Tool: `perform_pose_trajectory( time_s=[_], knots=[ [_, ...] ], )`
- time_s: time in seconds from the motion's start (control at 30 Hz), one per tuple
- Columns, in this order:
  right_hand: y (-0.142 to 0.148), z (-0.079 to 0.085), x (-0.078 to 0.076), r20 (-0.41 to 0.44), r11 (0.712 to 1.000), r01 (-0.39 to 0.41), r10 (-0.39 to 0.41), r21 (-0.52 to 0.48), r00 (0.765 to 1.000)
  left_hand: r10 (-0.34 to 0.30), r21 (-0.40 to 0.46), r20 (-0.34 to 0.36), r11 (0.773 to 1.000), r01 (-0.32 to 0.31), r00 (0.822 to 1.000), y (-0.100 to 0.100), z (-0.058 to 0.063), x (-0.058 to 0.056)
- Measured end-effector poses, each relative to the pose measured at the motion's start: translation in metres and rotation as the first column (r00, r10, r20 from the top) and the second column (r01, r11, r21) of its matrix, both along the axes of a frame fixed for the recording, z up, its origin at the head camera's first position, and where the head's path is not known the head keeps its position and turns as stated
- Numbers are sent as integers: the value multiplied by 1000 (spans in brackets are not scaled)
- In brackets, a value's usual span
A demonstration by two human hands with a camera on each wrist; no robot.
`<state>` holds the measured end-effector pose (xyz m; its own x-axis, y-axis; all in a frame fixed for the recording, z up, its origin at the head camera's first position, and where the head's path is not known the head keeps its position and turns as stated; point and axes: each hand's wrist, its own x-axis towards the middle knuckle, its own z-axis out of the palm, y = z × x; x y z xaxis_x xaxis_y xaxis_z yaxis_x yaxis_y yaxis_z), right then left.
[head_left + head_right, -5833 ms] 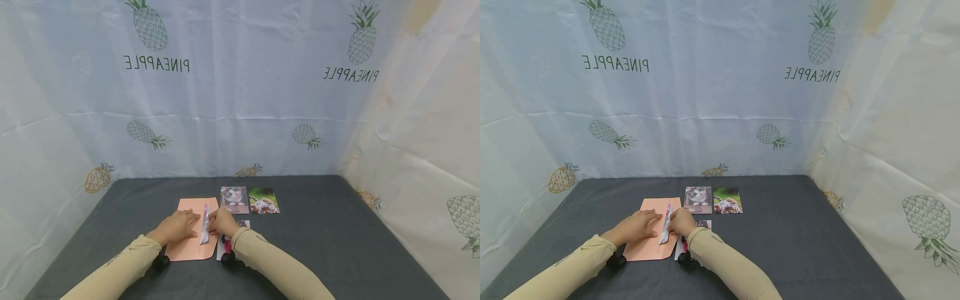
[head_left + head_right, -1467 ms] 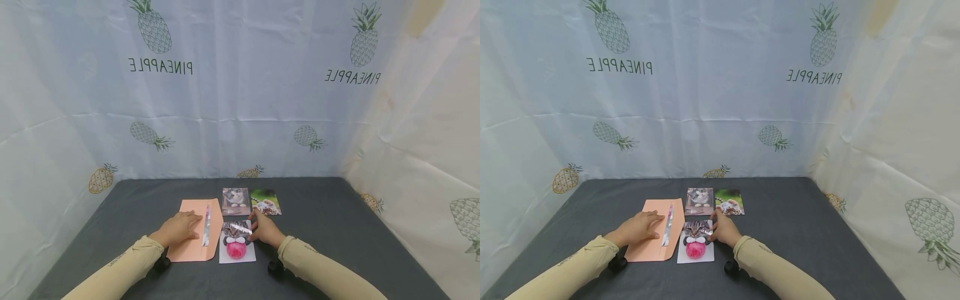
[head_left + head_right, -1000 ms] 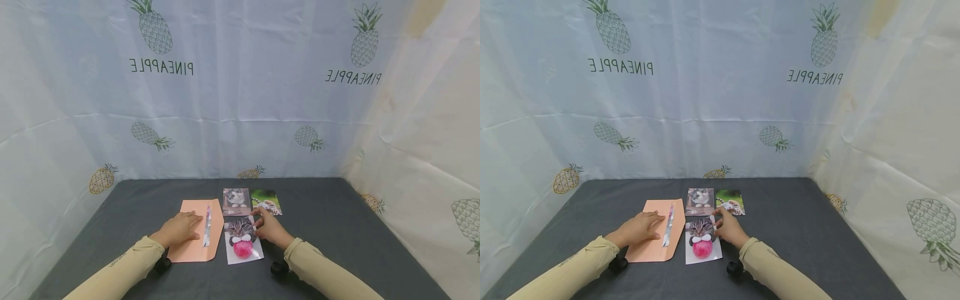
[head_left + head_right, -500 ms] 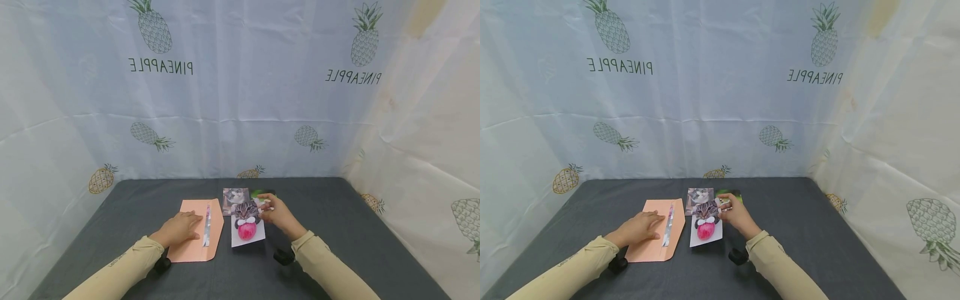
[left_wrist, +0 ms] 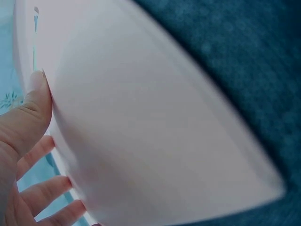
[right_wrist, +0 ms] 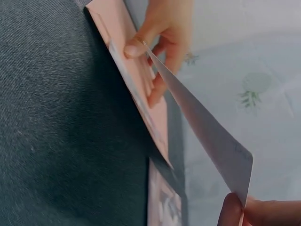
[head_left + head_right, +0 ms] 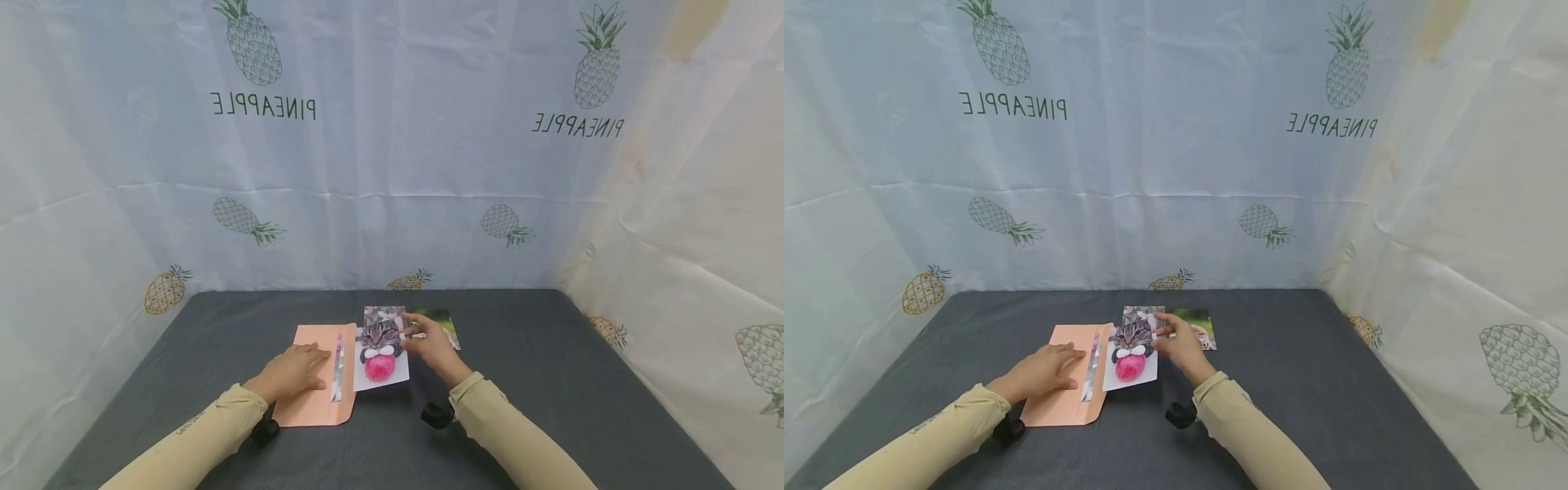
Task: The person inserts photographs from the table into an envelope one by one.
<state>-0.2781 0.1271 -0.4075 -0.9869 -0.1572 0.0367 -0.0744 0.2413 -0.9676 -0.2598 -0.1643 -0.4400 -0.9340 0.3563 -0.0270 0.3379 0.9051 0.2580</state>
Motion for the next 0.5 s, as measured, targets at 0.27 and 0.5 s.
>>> perform_pose_trajectory(
  time_s=[0.27,0.5],
  knots=[
    [-15,-14,-8,12,999,-24,23,44,1000,10,-9,9,1000,-10,1000,1,1,0],
    [-22,-13,-14,3,994,-28,28,110,1000,11,-14,3,1000,-11,1000,0,-1,-2]
  ],
)
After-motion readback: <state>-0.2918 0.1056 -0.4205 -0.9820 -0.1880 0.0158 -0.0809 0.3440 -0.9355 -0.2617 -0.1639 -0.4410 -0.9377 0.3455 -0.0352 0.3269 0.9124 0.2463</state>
